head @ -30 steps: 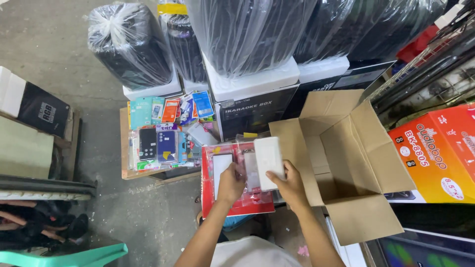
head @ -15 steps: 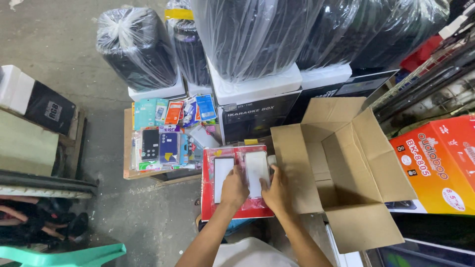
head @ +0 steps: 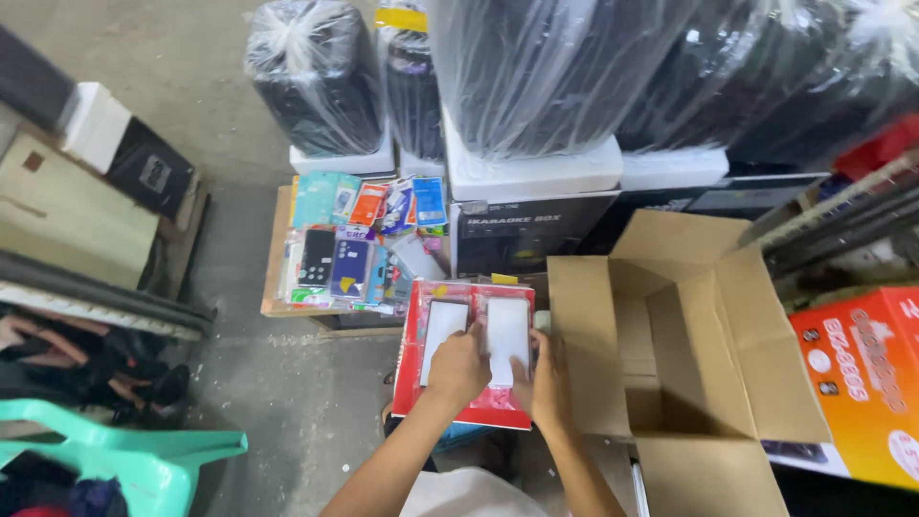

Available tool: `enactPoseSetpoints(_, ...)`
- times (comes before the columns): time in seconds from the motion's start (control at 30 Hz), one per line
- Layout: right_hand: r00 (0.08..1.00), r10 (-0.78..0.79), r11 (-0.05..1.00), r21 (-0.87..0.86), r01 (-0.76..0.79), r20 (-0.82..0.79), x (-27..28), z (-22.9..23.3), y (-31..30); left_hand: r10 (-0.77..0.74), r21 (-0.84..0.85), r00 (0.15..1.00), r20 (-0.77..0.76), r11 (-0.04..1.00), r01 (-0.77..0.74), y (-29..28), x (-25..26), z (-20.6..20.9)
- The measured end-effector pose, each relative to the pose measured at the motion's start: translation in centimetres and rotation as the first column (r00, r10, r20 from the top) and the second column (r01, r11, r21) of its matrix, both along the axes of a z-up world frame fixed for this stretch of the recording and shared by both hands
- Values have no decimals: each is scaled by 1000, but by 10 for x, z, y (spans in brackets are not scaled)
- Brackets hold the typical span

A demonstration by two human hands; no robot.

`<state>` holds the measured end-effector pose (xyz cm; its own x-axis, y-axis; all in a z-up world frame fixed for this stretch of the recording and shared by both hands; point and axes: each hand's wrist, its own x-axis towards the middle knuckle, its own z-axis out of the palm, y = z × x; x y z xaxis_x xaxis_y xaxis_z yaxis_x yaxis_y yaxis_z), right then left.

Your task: Examining and unboxing various phone cases and accessories in a stockroom.

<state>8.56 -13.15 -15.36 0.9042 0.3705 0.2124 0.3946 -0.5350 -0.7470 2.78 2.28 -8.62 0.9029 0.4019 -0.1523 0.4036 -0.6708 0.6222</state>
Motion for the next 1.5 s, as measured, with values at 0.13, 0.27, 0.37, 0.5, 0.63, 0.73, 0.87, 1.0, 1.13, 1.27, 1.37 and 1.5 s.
enactPoseSetpoints(0.13, 998, 28, 1000, -10, -27, 57, 3, -9, -2, 97, -51, 995, 10, 994, -96, 11, -29, 4)
enactPoseSetpoints(0.27, 999, -50, 999, -2, 50, 7, 0, -4, -2, 190, -194, 977, 101, 967, -168, 36, -73, -2)
enactPoseSetpoints(0.37, 993, -92, 996, -6, 92, 68, -3, 4, 4, 342, -323, 937, 66, 896, -304, 60, -109, -21)
enactPoseSetpoints(0.5, 991, -136, 991, -17, 136, -16, -21, 59, 32, 542, -481, 825, -159, 688, -544, 95, -147, -40)
enactPoseSetpoints(0.63, 983, -69, 993, 85, 85, -170, -32, 72, 66, 553, -310, 820, -144, 762, -568, 127, -161, -68)
enactPoseSetpoints(0.73, 952, 169, 947, 310, -85, -254, -38, 78, 106, 524, -368, 847, -86, 774, -515, 149, -162, -99)
enactPoseSetpoints(0.87, 858, 332, 928, 296, -224, -392, -46, 76, 174, 441, -482, 896, 61, 799, -360, 177, -149, -121)
enactPoseSetpoints(1.0, 703, 422, 906, 283, -314, -572, -42, 39, 243, 362, -414, 932, 0, 849, -329, 203, -131, -106)
enactPoseSetpoints(1.13, 668, 311, 946, 152, -287, -676, -25, -24, 313, 150, -331, 988, 45, 935, -127, 232, -144, -138)
enactPoseSetpoints(1.27, 628, 226, 970, 111, -218, -744, -6, -151, 366, 81, -421, 990, -113, 899, -121, 276, -155, -160)
enactPoseSetpoints(1.37, 546, 62, 997, 28, -70, -836, 1, -203, 382, 81, -517, 978, -192, 839, -171, 300, -163, -192)
enactPoseSetpoints(1.5, 633, -247, 936, -350, -40, -733, 7, -241, 396, 253, -489, 932, -261, 798, -353, 347, -170, -242)
